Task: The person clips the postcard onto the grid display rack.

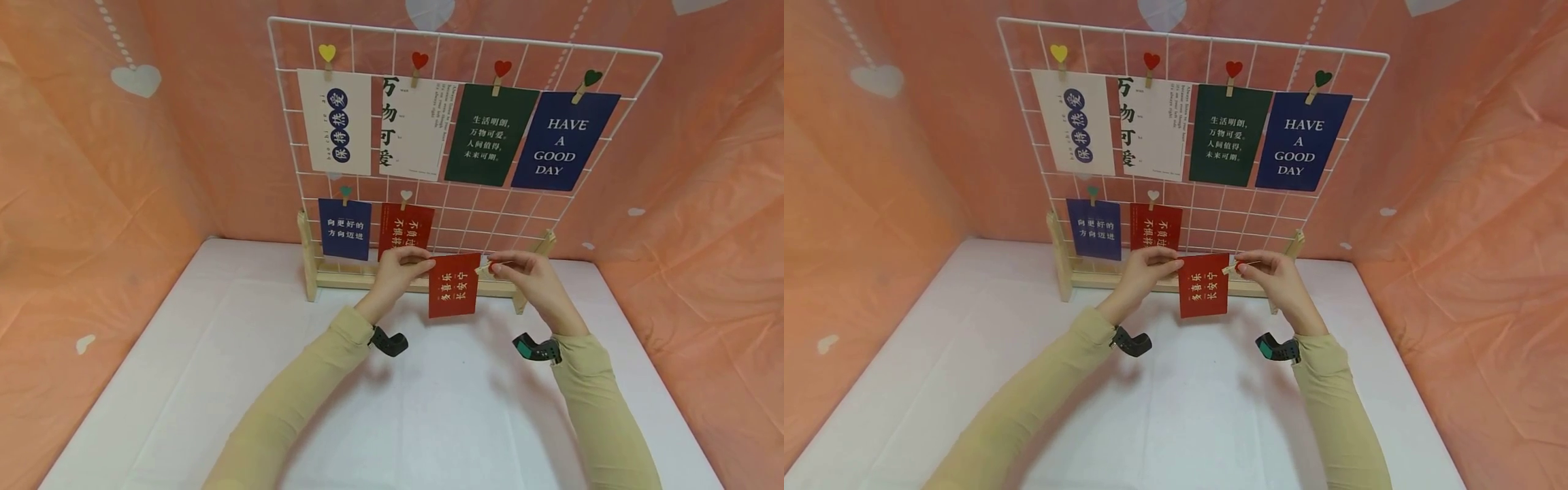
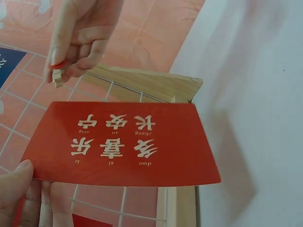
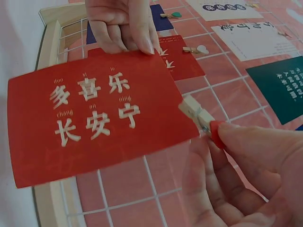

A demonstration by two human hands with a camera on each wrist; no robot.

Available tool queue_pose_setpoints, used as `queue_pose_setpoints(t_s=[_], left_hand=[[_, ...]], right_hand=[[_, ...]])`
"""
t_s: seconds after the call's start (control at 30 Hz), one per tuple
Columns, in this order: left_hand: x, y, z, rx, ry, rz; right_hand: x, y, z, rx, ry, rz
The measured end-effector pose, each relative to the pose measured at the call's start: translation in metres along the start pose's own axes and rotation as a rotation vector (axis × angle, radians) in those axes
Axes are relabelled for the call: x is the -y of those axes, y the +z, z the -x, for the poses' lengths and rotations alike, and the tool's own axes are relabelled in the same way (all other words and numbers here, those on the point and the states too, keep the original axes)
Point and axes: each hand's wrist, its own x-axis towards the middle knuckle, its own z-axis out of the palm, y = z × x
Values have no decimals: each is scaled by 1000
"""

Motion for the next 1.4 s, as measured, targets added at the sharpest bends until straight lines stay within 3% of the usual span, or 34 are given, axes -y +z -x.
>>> queue_pose_setpoints(t_s=[0.3,0.5,0.83,1.4], left_hand=[[-12,7,-13,-17,142,-72],[-19,12,-20,-24,161,-114],[-29,20,-31,-65,270,-165],[-37,26,-42,-120,361,-246]], right_hand=[[18,3,-10,-92,-80,89],[26,4,-18,-121,-136,136],[37,-1,-28,-185,-245,136],[46,-1,-37,-222,-295,143]])
